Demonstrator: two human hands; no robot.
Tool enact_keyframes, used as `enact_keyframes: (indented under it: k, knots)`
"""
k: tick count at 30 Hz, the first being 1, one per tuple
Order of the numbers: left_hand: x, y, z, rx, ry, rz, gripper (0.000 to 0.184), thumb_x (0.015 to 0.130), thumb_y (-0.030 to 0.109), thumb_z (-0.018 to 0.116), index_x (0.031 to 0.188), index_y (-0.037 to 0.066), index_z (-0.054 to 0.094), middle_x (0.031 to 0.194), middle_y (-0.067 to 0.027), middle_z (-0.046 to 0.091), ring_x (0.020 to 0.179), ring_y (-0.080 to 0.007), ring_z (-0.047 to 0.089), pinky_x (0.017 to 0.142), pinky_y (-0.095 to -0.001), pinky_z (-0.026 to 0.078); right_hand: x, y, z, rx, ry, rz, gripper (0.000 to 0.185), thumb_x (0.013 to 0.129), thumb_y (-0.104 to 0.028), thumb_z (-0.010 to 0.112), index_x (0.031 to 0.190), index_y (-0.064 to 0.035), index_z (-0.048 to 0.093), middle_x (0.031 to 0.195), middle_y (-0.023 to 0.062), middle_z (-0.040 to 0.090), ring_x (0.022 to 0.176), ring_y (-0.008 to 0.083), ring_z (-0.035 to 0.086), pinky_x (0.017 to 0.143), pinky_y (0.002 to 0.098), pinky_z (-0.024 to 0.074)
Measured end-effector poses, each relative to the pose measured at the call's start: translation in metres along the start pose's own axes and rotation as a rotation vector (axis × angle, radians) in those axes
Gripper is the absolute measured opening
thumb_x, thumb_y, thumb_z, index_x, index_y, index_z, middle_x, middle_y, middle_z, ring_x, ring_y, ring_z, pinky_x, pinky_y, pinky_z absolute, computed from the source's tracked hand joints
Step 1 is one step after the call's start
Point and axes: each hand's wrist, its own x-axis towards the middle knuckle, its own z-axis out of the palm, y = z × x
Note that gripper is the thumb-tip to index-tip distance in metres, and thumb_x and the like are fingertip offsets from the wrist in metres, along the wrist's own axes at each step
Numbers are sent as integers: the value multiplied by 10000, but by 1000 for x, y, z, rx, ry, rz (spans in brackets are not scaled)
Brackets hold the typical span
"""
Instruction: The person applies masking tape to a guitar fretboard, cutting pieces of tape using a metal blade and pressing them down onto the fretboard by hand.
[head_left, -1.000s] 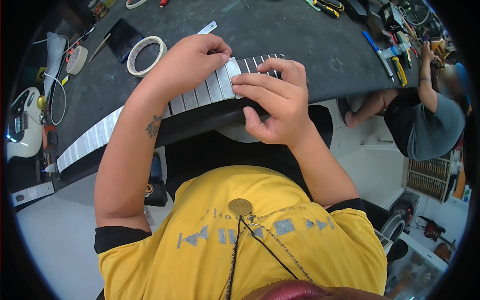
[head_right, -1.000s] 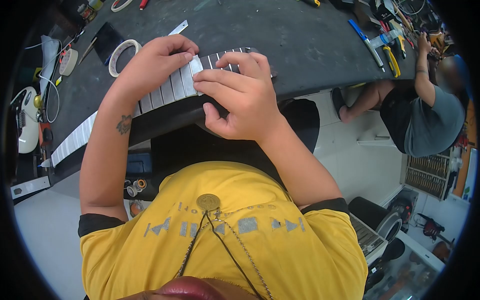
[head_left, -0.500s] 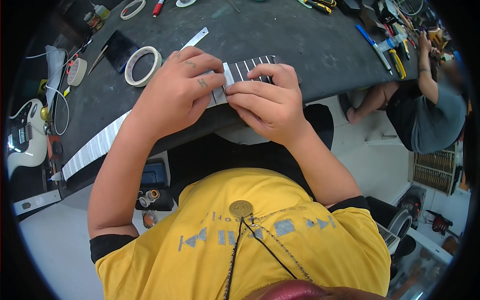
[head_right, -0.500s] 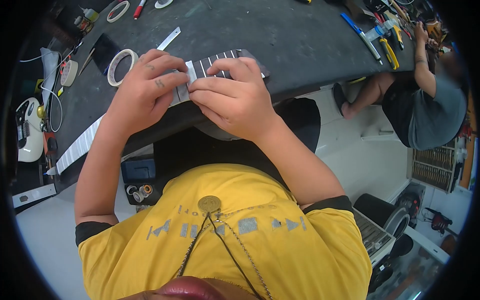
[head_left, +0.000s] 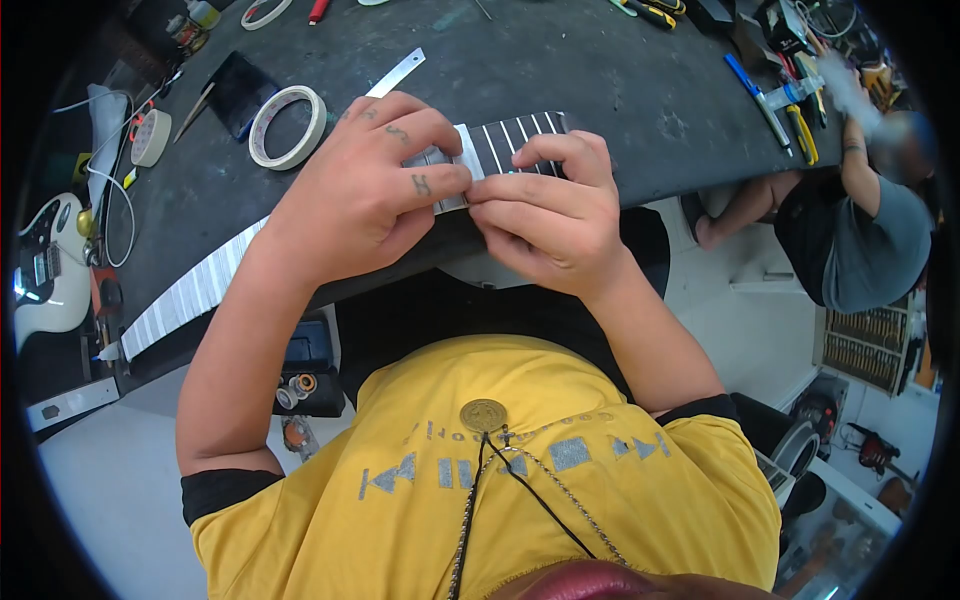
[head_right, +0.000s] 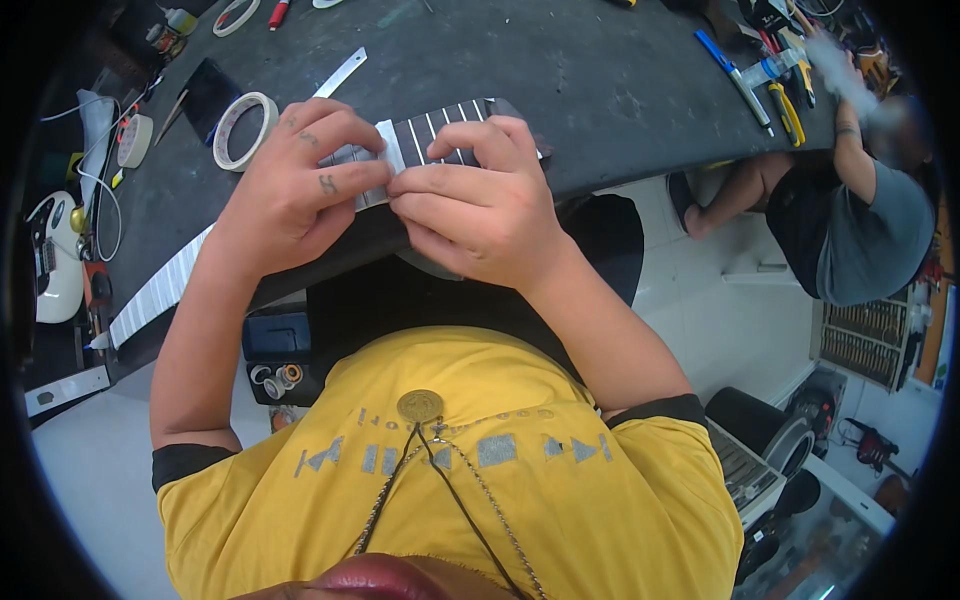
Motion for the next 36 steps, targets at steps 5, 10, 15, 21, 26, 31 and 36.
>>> enact_keyframes:
  k: [5, 10, 15, 21, 26, 31, 36]
  knots:
    - [2, 2, -3, -100, -103, -104, 401, 793, -37, 778, 1142, 155, 814, 1284, -93, 657, 1247, -349, 632, 1107, -475, 450, -9, 9, 0, 162, 231, 90, 340, 766, -226, 801, 1067, -80, 742, 1070, 84, 780, 1047, 332, 680, 931, 469, 539]
    - [5, 8, -6, -71, -160, -138, 319, 856, 165, 830, 1174, 182, 819, 1375, -148, 614, 1322, -390, 581, 1156, -545, 396, -10, 9, 2, 138, 237, 66, 400, 786, -246, 791, 1137, -72, 708, 1118, 108, 753, 1023, 372, 654, 947, 471, 548]
    - [3, 8, -4, 2, -122, -186, 354, 876, 325, 856, 1203, 193, 824, 1462, -180, 570, 1407, -428, 533, 1228, -590, 343, -11, 9, 3, 118, 223, 60, 385, 798, -255, 792, 1127, -68, 722, 1131, 106, 745, 1041, 372, 651, 949, 480, 552]
    - [1, 11, -7, 25, -153, -56, 384, 862, 359, 879, 1211, 205, 829, 1524, -174, 529, 1425, -427, 519, 1257, -607, 310, -10, 9, 3, 85, 188, 29, 363, 827, -254, 782, 1119, -51, 708, 1121, 128, 747, 1024, 365, 649, 927, 474, 548]
    - [2, 10, -6, 49, -127, -68, 392, 857, 359, 879, 1214, 204, 829, 1540, -183, 533, 1418, -427, 522, 1235, -595, 342, -11, 8, 3, 80, 193, 53, 339, 821, -268, 787, 1090, -70, 731, 1121, 104, 742, 1053, 371, 655, 952, 488, 554]
    - [1, 6, 0, 119, -42, -157, 390, 887, 392, 847, 1221, 192, 820, 1560, -178, 536, 1404, -416, 527, 1201, -571, 388, -10, 7, 2, 90, 192, 71, 334, 813, -257, 789, 1083, -70, 731, 1116, 106, 739, 1060, 378, 657, 960, 488, 554]
    - [1, 2, 3, 154, -13, -247, 426, 922, 454, 807, 1263, 199, 804, 1589, -186, 530, 1394, -421, 537, 1192, -576, 397, -10, 6, 2, 100, 184, 82, 333, 804, -254, 788, 1075, -69, 733, 1112, 113, 734, 1063, 383, 656, 966, 490, 555]
